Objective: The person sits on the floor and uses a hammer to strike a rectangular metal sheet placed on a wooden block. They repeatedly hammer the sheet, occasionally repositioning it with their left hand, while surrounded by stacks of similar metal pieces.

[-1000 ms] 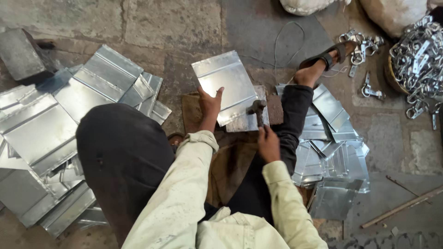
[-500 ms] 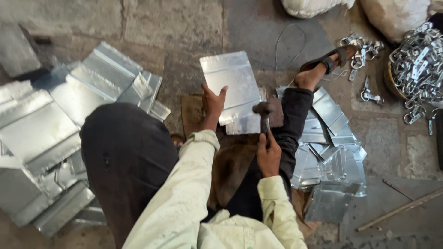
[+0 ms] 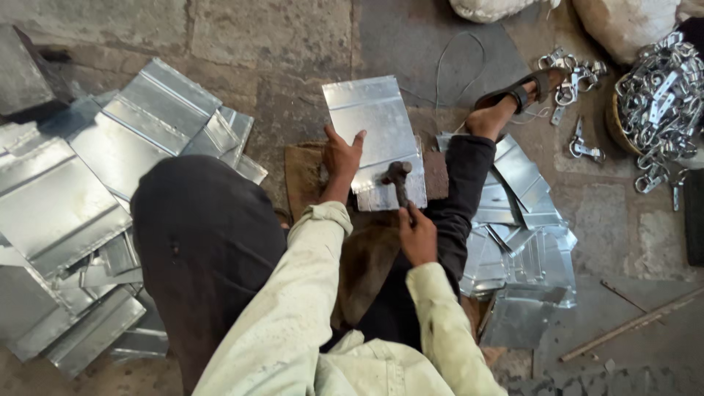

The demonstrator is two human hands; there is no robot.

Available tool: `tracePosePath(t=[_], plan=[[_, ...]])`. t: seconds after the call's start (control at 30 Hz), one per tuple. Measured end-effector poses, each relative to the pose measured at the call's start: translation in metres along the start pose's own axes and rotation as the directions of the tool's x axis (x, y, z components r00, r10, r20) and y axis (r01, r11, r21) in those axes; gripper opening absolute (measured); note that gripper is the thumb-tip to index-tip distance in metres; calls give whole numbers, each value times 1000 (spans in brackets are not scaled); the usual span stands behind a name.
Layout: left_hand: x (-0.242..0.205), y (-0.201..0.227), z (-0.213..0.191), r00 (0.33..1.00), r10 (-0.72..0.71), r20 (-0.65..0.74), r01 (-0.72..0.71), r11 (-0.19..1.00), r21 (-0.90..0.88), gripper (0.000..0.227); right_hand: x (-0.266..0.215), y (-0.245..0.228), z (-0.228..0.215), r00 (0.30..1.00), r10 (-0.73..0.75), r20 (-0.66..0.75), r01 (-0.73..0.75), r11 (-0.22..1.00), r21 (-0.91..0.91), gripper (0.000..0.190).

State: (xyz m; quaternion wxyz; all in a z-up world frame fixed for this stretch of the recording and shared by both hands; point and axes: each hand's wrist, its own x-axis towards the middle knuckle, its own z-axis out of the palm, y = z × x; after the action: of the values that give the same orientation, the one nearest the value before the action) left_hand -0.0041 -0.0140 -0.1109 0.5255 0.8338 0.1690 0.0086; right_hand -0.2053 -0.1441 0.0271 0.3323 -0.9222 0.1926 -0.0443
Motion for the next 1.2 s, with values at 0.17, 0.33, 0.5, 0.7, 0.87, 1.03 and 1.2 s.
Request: tracePosePath(t=[0.17, 0.33, 0.5, 0.7, 0.87, 1.03, 1.2], plan=[[-2, 4, -5, 1000, -7, 30, 6, 1000, 26, 86, -28, 1, 9, 979, -127, -158, 144, 984, 106, 43], [6, 8, -2, 1000, -1, 11, 1, 999, 32, 87, 0, 5, 2, 991, -130, -29, 131, 991, 37, 43], [1, -6, 9, 1000, 21, 6, -22, 999, 30, 82, -15, 0, 17, 989, -141, -32, 142, 989, 38, 41], [5, -10, 19, 996, 35, -76, -37, 999, -17, 95, -18, 9, 13, 982, -154, -112, 170, 974, 147, 42], [-1, 4, 7, 999, 19, -30, -20, 999, -41, 96, 6, 21, 5, 995, -55, -88, 57, 998, 18, 42], [-5, -3, 1, 999, 26, 21, -25, 999, -36, 90, -6, 35, 7, 980, -43, -195, 71, 988, 140, 44], [-3, -2, 8, 989, 115, -92, -123, 989, -80, 79, 24, 39, -5, 995, 80, -52, -67, 975, 211, 48]])
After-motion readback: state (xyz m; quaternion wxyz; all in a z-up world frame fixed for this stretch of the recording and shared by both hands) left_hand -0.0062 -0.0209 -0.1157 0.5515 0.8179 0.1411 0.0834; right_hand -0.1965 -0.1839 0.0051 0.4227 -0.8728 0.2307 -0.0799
